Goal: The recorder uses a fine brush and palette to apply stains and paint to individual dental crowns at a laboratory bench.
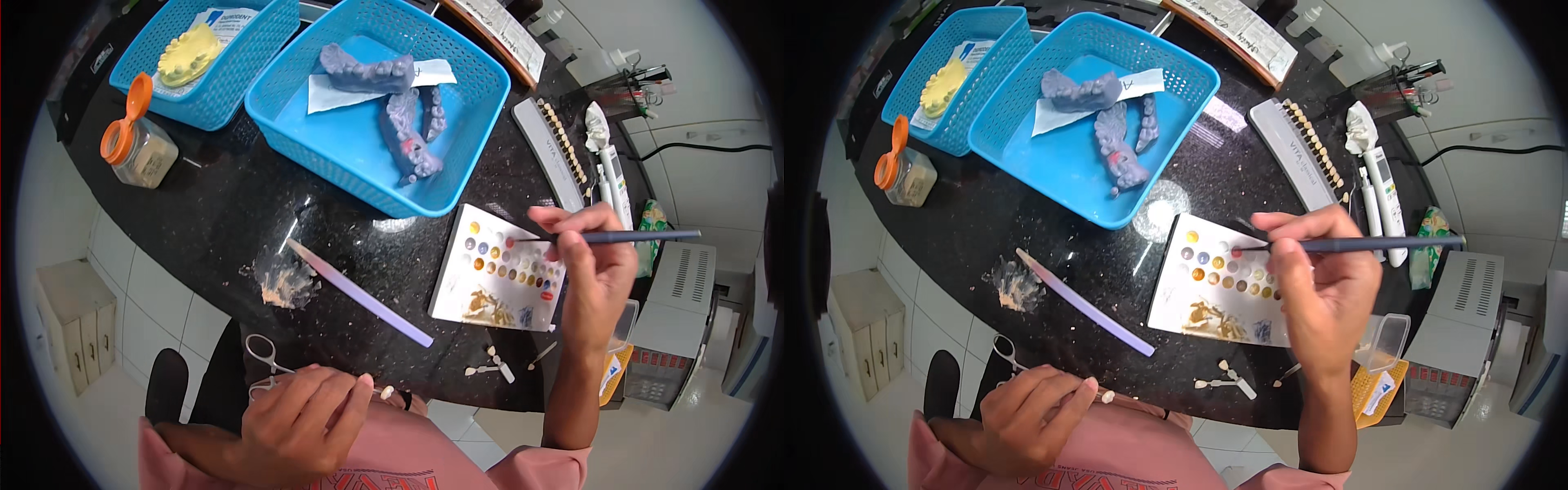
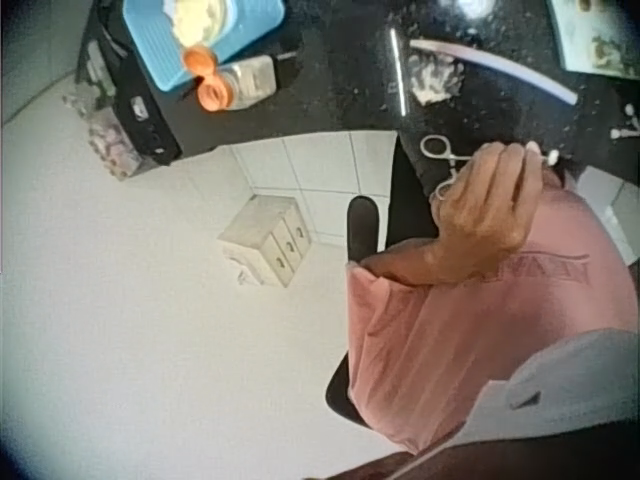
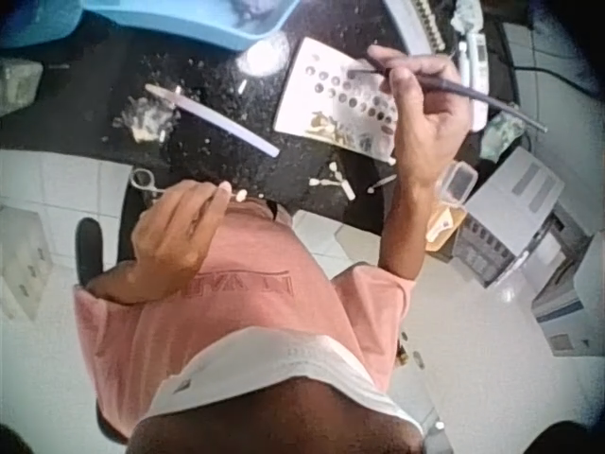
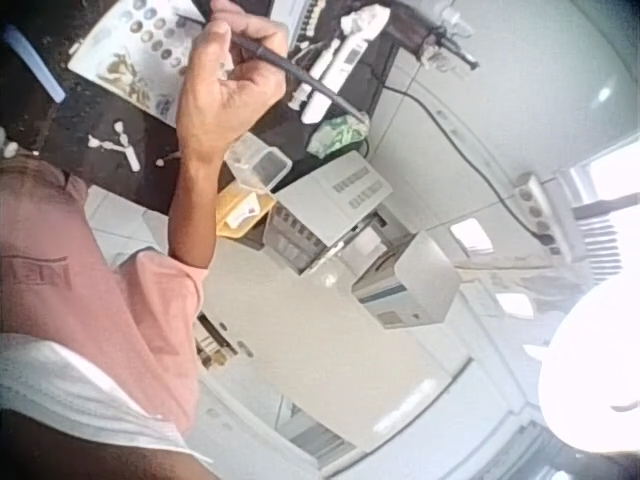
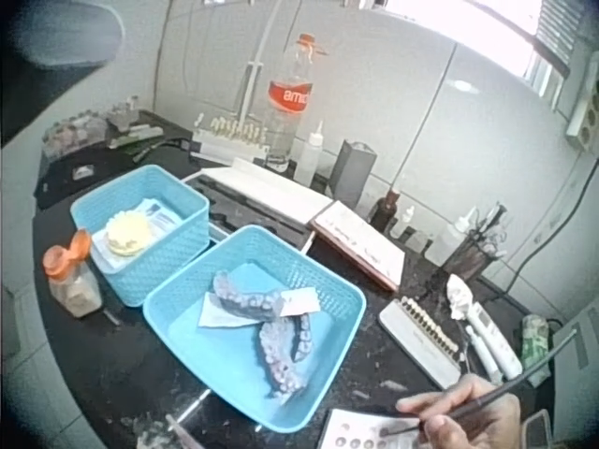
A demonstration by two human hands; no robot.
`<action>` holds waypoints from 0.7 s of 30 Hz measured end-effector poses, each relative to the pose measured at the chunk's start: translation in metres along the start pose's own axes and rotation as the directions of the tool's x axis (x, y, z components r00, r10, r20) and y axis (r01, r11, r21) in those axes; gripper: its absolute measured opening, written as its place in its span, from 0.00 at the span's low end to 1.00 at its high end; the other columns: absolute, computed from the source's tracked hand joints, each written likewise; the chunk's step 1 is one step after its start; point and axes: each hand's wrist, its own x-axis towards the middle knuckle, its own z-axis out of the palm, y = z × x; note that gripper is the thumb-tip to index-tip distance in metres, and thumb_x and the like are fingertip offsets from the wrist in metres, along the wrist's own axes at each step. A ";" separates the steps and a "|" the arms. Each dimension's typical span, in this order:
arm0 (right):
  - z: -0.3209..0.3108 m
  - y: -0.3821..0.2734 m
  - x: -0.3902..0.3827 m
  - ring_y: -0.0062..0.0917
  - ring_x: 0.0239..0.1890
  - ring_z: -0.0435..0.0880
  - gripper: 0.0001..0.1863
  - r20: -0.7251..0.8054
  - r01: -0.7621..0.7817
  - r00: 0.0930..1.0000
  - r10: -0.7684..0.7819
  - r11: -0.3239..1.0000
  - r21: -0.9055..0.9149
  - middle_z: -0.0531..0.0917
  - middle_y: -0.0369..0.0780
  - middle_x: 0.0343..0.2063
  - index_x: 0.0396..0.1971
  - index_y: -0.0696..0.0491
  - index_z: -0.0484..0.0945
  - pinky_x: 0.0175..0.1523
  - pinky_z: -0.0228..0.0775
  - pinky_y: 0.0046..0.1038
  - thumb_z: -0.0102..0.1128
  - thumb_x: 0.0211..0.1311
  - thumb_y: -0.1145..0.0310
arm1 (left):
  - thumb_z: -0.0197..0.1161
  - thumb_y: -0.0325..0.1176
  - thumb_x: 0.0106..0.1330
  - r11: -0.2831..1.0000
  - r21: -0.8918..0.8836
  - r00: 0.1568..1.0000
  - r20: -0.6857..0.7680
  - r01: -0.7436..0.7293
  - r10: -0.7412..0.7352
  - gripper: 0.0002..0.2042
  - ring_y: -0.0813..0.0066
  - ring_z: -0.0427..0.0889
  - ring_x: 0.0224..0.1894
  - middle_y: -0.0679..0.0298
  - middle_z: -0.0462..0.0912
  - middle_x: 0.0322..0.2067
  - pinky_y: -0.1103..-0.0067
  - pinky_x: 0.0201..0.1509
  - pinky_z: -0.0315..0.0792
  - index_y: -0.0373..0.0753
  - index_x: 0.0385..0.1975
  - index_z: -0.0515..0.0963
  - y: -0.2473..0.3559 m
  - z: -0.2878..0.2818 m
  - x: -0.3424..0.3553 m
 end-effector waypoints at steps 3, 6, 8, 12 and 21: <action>0.008 -0.004 0.005 0.28 0.41 0.81 0.03 0.067 -0.008 0.998 0.014 0.996 -0.086 0.77 0.39 0.25 0.24 0.61 0.73 0.44 0.69 0.24 0.54 0.56 0.79 | 0.63 0.23 0.41 1.000 -0.008 1.000 -0.015 0.001 -0.001 0.13 0.70 0.78 0.26 0.62 0.78 0.23 0.80 0.29 0.77 0.32 0.31 0.81 0.001 -0.003 0.000; 0.014 0.000 0.009 0.31 0.43 0.81 0.03 0.096 -0.026 0.995 0.035 0.995 -0.097 0.75 0.37 0.23 0.23 0.62 0.73 0.46 0.69 0.26 0.54 0.55 0.80 | 0.63 0.24 0.41 0.999 -0.021 0.999 0.038 -0.035 0.035 0.13 0.70 0.78 0.26 0.62 0.78 0.23 0.80 0.28 0.77 0.32 0.30 0.81 -0.004 -0.003 0.005; 0.015 0.001 0.009 0.31 0.43 0.81 0.03 0.111 -0.025 0.993 0.037 0.993 -0.112 0.75 0.37 0.22 0.23 0.62 0.73 0.46 0.69 0.27 0.55 0.54 0.80 | 0.63 0.25 0.45 1.000 -0.018 0.999 0.045 -0.005 0.006 0.12 0.67 0.80 0.32 0.60 0.79 0.28 0.79 0.34 0.77 0.32 0.32 0.81 0.000 -0.014 0.004; 0.016 0.001 0.004 0.31 0.43 0.81 0.02 0.099 -0.056 0.993 0.067 0.992 -0.112 0.75 0.37 0.22 0.23 0.62 0.73 0.46 0.69 0.27 0.54 0.54 0.81 | 0.63 0.26 0.47 1.000 -0.011 0.998 0.063 0.003 -0.002 0.13 0.64 0.80 0.38 0.59 0.79 0.33 0.77 0.41 0.77 0.33 0.35 0.81 0.000 -0.018 -0.001; 0.007 -0.006 -0.008 0.28 0.35 0.81 0.03 -0.054 0.111 0.991 -0.120 0.983 -0.143 0.77 0.41 0.24 0.30 0.60 0.73 0.36 0.70 0.21 0.54 0.60 0.75 | 0.64 0.24 0.43 0.999 0.015 0.999 -0.012 -0.038 0.039 0.11 0.70 0.78 0.27 0.62 0.78 0.24 0.80 0.29 0.77 0.31 0.29 0.81 -0.004 -0.001 -0.001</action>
